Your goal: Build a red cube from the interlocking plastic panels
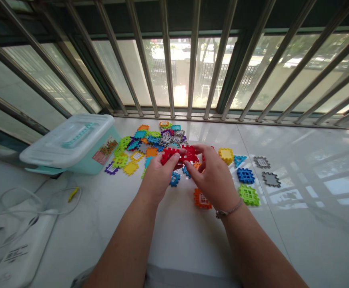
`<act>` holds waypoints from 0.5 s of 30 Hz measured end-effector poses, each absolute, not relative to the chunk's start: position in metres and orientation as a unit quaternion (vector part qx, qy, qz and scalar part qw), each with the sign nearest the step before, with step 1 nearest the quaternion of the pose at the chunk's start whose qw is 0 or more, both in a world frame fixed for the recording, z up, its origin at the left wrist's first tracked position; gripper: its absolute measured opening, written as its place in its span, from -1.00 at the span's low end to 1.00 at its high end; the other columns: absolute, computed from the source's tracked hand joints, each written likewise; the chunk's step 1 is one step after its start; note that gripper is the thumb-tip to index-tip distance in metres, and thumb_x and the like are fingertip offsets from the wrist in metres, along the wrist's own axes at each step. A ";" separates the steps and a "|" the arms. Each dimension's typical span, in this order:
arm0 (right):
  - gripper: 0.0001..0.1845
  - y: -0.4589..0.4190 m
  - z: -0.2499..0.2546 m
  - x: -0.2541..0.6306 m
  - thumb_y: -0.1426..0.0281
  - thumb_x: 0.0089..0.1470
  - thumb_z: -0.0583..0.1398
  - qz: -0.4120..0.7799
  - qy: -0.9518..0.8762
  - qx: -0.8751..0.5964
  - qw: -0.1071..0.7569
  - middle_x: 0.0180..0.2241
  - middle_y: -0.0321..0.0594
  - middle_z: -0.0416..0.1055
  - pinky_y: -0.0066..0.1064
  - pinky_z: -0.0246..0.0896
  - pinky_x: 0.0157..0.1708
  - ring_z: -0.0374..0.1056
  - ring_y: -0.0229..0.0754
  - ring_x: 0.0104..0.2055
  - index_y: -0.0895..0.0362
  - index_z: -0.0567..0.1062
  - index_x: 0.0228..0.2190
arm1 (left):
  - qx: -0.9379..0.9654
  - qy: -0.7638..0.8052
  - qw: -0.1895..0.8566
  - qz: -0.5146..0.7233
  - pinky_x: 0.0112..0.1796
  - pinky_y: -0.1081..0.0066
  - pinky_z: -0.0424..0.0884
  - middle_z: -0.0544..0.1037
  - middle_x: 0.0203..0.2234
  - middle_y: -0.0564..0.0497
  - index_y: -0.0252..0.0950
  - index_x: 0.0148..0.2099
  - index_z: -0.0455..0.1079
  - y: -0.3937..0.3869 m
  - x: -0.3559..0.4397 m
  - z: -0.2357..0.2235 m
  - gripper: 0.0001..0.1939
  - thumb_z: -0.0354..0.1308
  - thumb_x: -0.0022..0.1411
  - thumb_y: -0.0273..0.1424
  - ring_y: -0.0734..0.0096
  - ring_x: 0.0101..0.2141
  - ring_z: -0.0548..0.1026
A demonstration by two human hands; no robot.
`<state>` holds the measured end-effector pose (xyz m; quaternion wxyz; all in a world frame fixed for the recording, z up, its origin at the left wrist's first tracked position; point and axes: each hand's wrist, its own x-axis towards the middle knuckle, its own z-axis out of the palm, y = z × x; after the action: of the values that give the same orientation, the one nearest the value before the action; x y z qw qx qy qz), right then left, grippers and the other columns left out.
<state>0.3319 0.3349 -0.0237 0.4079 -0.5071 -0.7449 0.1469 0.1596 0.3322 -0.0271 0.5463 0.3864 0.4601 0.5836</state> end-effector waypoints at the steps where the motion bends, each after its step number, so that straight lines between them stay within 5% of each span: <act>1: -0.49 0.335 -0.024 0.332 0.24 0.33 0.38 0.148 -0.744 -0.506 0.410 0.16 0.03 0.61 -0.04 0.55 0.02 0.62 0.14 0.06 0.11 0.50 0.22 | 0.389 0.458 0.549 0.581 0.01 0.15 0.67 0.78 -0.02 -0.22 -0.33 0.06 0.72 0.332 0.160 -0.027 -0.58 0.48 0.30 -0.14 0.09 -0.05 0.74; 10: -0.44 0.334 -0.022 0.331 0.29 0.31 0.34 0.165 -0.744 -0.518 0.387 0.22 0.03 0.60 -0.08 0.54 0.04 0.62 0.12 0.10 0.07 0.46 0.28 | 0.390 0.454 0.544 0.588 -0.03 0.20 0.67 0.77 0.02 -0.20 -0.30 0.05 0.71 0.331 0.161 -0.027 -0.59 0.46 0.32 -0.11 0.07 0.00 0.73; 15: -0.44 0.333 -0.023 0.330 0.34 0.32 0.31 0.187 -0.784 -0.486 0.339 0.26 -0.01 0.60 -0.13 0.56 -0.03 0.65 -0.01 -0.12 0.05 0.46 0.31 | 0.365 0.467 0.546 0.591 -0.01 0.21 0.66 0.78 -0.07 -0.16 -0.30 0.03 0.69 0.332 0.160 -0.028 -0.58 0.50 0.25 -0.13 0.11 -0.06 0.74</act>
<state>0.3299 0.3329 -0.0231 0.3389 -0.4858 -0.7838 0.1867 0.1600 0.3315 -0.0285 0.5463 0.3653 0.4674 0.5913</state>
